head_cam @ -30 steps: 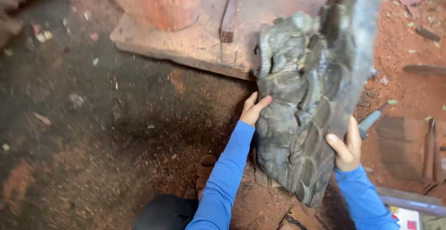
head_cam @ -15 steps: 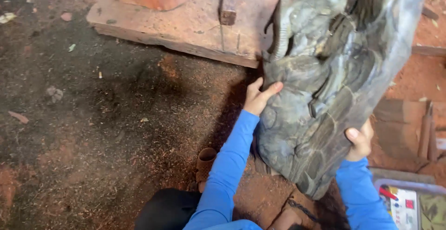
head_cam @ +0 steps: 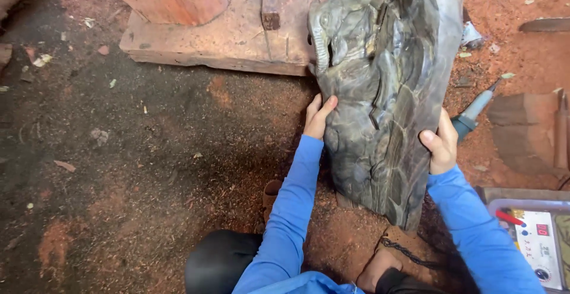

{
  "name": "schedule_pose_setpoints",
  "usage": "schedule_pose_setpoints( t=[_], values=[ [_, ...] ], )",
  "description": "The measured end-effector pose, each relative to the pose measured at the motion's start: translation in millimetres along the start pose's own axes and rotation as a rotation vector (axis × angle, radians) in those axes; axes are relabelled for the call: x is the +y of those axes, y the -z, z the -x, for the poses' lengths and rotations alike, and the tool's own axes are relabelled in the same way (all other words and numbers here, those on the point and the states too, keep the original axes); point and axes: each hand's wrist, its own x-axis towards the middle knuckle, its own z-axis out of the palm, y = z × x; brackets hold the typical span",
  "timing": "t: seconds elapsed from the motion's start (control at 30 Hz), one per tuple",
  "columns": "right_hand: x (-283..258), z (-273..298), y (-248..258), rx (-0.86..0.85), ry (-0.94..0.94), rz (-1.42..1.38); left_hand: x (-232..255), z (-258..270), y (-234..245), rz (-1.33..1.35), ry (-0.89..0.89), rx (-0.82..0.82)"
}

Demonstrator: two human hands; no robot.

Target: Carving and shaping a wooden buffalo sculpture using a power rotary tool and repositioning the piece as needed.

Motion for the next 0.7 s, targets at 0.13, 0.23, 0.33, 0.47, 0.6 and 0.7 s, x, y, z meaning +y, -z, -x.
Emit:
schedule_pose_setpoints(
  t=[0.13, 0.23, 0.33, 0.47, 0.6, 0.7],
  values=[
    [-31, 0, 2, -0.038, 0.051, 0.094, -27, -14, 10, -0.02, -0.044, 0.003],
    [-54, 8, -7, -0.049, 0.059, 0.177, -64, -38, 28, 0.02, -0.022, 0.046],
    [-73, 14, -17, -0.068, 0.149, 0.403, -63, -33, 24, 0.076, -0.043, 0.051],
    [-67, 18, -19, -0.064, 0.2, 0.45, -86, -53, 31, 0.102, -0.116, 0.058],
    [-72, 18, -11, -0.109, 0.194, 0.429, -95, -47, 34, 0.157, -0.192, 0.157],
    [-67, 31, 17, -0.086, 0.13, 0.398, -96, -27, 32, 0.047, -0.301, 0.244]
  ],
)
